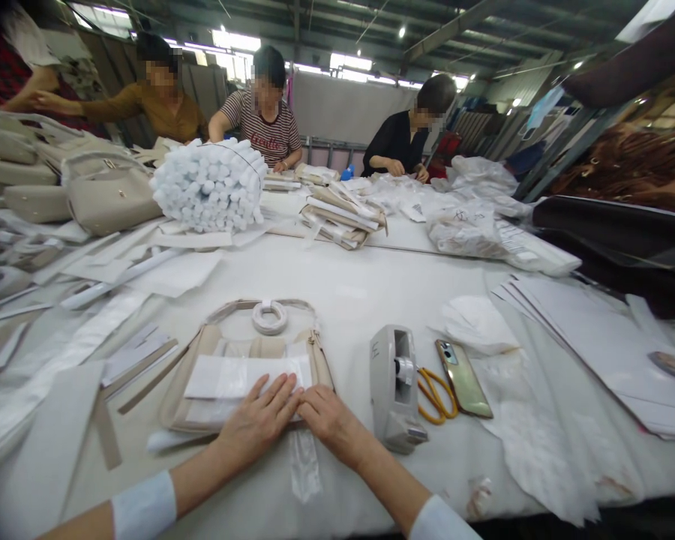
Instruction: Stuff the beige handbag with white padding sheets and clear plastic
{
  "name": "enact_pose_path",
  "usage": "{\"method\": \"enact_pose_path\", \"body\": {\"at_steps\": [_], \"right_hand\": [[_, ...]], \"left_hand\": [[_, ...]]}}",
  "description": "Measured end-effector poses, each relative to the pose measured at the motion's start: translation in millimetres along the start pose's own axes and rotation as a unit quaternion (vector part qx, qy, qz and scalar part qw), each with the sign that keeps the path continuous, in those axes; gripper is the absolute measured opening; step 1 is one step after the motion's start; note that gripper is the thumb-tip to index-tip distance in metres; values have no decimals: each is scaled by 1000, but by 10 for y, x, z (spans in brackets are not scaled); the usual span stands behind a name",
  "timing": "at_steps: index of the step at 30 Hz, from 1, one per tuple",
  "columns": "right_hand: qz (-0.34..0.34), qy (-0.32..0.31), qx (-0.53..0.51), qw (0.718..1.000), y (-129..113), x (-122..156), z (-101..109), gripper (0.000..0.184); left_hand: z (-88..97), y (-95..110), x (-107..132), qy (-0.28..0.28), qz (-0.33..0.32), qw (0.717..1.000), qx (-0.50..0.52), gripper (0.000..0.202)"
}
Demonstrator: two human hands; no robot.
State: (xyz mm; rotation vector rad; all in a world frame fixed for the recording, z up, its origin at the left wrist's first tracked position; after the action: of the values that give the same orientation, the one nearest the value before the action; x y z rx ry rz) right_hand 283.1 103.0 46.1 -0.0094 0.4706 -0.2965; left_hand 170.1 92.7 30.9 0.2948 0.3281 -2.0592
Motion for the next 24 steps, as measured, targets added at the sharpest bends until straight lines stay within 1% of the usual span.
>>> {"method": "enact_pose_path", "body": {"at_steps": [2,5,10,12,13,14,16,18,19,20,21,23,24], "right_hand": [[7,3,4,1000,10,25,-25,19],[1,39,6,999,19,42,-37,20],[-18,76,-9,997,4,62,-38,18],[-30,85,-14,996,-5,83,-34,19],[-39,89,-14,995,-10,93,-36,20],[-47,92,-12,995,-19,100,-39,20],[-58,101,2,993,-42,104,-45,22],[-56,118,30,991,-65,98,-33,24],[-49,130,49,989,-74,98,-11,26],[-37,140,70,987,-85,105,23,28],[-15,142,91,986,-105,120,62,29],[23,116,132,984,-157,196,144,28],[29,96,155,983,-182,263,182,25]], "left_hand": [[-5,5,0,4,4,1000,2,42],[-2,2,-4,-4,11,1000,13,42],[55,-25,-28,-64,27,994,87,53],[81,-43,-43,-70,48,991,106,45],[91,-50,-49,-64,59,991,105,39],[99,-48,-50,-52,64,992,99,36],[103,-14,-39,-13,49,996,78,35],[89,33,-14,53,22,997,54,35],[76,38,0,96,23,994,47,34],[55,52,17,139,16,989,44,33],[9,72,28,165,4,986,36,31],[-86,90,38,198,0,979,38,30],[-123,90,40,207,5,977,45,29]]}}
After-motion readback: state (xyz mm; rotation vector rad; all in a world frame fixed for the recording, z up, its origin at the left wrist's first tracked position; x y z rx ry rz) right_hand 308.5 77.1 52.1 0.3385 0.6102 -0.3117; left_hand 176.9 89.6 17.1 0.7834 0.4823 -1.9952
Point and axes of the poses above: each hand's wrist, its own x-axis away from the middle knuckle, its own z-axis out of the back of the hand, y = z × x, the point moved 6 cm from there along -x, towards the middle knuckle, and after that the axes turned 13 degrees about z, right-handed, at the moved point
